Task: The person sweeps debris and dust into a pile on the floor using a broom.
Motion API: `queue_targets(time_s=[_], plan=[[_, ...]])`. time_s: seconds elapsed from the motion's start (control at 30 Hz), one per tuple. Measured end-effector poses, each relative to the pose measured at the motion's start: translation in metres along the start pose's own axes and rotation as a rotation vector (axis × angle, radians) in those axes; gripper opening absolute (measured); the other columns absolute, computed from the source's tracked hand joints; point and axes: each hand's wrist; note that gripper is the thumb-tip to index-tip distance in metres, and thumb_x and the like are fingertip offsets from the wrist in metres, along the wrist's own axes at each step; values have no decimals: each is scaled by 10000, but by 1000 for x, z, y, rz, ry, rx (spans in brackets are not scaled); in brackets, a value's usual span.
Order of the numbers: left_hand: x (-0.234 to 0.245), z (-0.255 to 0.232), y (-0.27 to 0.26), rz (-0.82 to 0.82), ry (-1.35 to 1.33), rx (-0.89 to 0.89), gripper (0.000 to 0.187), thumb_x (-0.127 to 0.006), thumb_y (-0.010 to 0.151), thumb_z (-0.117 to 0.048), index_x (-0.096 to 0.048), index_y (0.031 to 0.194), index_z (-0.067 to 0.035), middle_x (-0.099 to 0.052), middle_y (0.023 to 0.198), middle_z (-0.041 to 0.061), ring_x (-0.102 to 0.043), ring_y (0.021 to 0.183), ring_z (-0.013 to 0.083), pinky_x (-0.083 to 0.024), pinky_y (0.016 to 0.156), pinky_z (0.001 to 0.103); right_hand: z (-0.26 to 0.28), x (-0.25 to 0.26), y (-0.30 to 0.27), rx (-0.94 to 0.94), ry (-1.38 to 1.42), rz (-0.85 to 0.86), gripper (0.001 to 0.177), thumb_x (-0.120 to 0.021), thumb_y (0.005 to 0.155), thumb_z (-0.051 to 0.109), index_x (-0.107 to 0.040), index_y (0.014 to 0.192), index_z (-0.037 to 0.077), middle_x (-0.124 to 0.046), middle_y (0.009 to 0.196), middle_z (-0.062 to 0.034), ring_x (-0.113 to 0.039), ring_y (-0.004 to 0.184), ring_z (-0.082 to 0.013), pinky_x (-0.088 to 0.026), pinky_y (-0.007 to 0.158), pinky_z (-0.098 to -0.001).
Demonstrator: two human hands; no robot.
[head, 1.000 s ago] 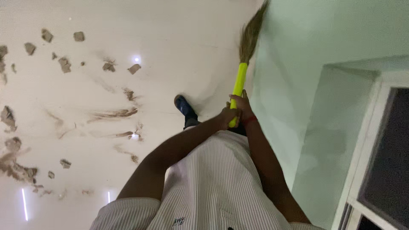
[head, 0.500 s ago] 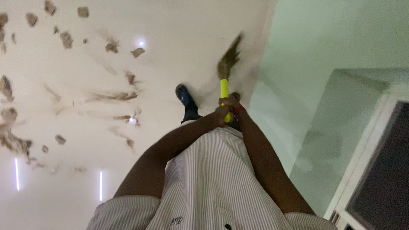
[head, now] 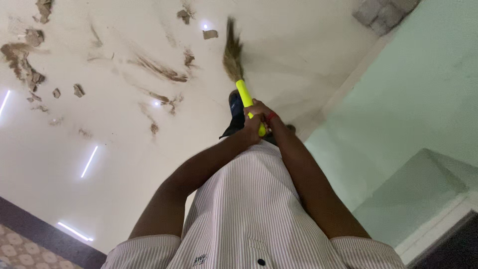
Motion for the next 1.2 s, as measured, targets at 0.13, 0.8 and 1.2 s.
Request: queue_targets(time_s=[0.13, 0.8, 1.2], plan=[[-8, -5, -15, 45, 0, -120, 103, -574, 858, -90, -489, 887, -142, -546, 665, 126, -556, 510, 261, -513, 449, 407, 11, 4, -6, 131, 84, 40, 515, -755, 740, 146, -530, 1188, 24, -615, 898, -96, -621, 746, -199, -537, 627, -361], [-107, 41, -64, 250, 770, 115, 130, -628, 873, -111, -535, 944, -55, -568, 719, 124, -567, 560, 252, -509, 488, 397, -60, 83, -132, 74, 972, -592, 430, -727, 781, -20, -480, 1130, 31, -577, 819, -134, -601, 626, -233, -513, 519, -369], [-163, 134, 66, 441, 748, 453, 53, -588, 896, -59, -564, 849, -68, -563, 686, 49, -552, 541, 166, -519, 504, 302, -157, 172, -157, -88, 785, -632, 582, -793, 749, 164, -464, 1182, -42, -620, 902, -113, -653, 735, -229, -571, 599, -395]])
Point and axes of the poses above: each hand's wrist, its own y-axis towards the middle knuckle, its own x-axis out of the back of the hand, z = x × y
